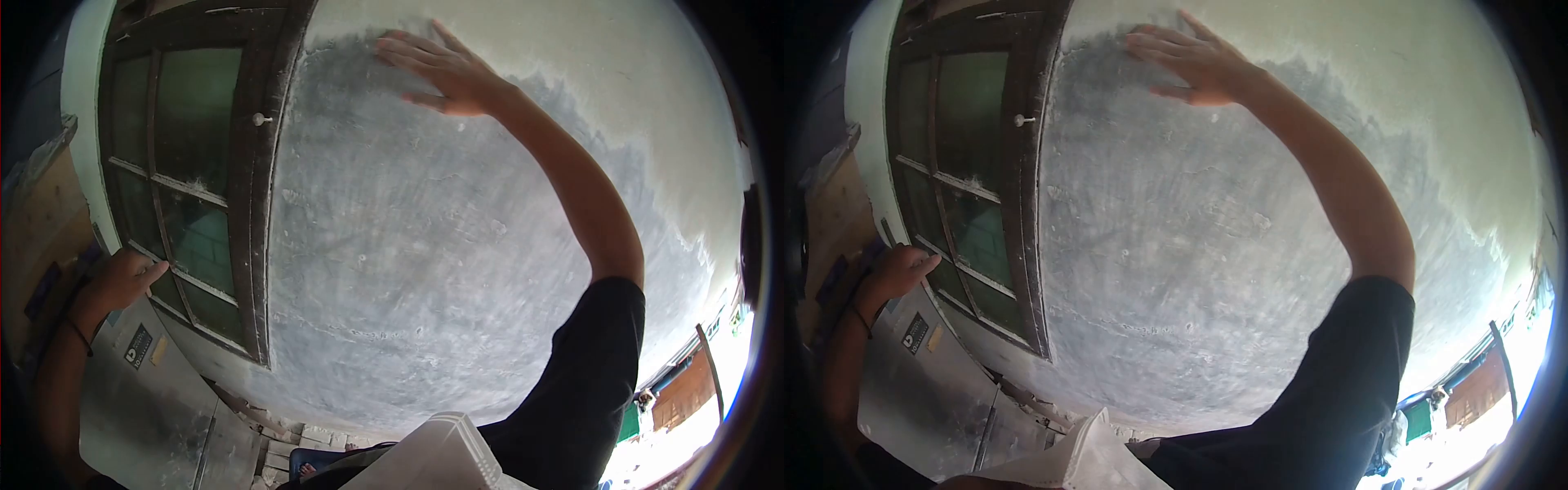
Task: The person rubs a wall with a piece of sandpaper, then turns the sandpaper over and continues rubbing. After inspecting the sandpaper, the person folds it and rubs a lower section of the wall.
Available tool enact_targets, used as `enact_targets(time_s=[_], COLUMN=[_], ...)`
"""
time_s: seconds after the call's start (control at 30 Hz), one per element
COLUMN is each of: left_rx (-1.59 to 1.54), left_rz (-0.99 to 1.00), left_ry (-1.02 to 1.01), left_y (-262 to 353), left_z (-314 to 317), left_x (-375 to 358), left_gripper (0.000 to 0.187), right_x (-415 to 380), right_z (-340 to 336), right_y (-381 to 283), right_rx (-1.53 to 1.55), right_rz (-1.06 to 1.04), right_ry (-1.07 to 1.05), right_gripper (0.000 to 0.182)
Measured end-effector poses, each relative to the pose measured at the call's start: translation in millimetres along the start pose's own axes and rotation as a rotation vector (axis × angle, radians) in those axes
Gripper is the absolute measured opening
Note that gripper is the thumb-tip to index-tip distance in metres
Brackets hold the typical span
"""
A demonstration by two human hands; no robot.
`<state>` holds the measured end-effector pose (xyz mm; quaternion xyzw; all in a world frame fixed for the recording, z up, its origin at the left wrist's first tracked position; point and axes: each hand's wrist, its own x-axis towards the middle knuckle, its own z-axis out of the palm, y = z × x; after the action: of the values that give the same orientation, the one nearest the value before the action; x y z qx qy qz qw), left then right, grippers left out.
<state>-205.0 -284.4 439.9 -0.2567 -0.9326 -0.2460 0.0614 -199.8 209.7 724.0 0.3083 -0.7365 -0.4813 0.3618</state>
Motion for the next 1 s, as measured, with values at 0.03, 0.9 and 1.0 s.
enact_targets(time_s=[0.03,0.9,1.0], left_rx=[-0.013,0.043,0.038], left_rz=[-0.026,-0.085,-0.086], left_ry=[-0.027,-0.052,-0.065], left_y=[0.5,-8.0,-17.9], left_z=[-0.8,-0.6,5.6], left_x=[0.7,4.9,8.5], left_gripper=[0.056,0.058,0.056], right_x=[-18.9,28.9,-22.1], right_z=[-4.4,2.3,-8.6], right_y=[4.5,-18.4,-9.1], right_rx=[-0.008,-0.042,-0.034], right_rz=[0.011,0.111,0.092], right_ry=[-0.01,0.001,-0.05], right_gripper=[0.07,0.075,0.076])
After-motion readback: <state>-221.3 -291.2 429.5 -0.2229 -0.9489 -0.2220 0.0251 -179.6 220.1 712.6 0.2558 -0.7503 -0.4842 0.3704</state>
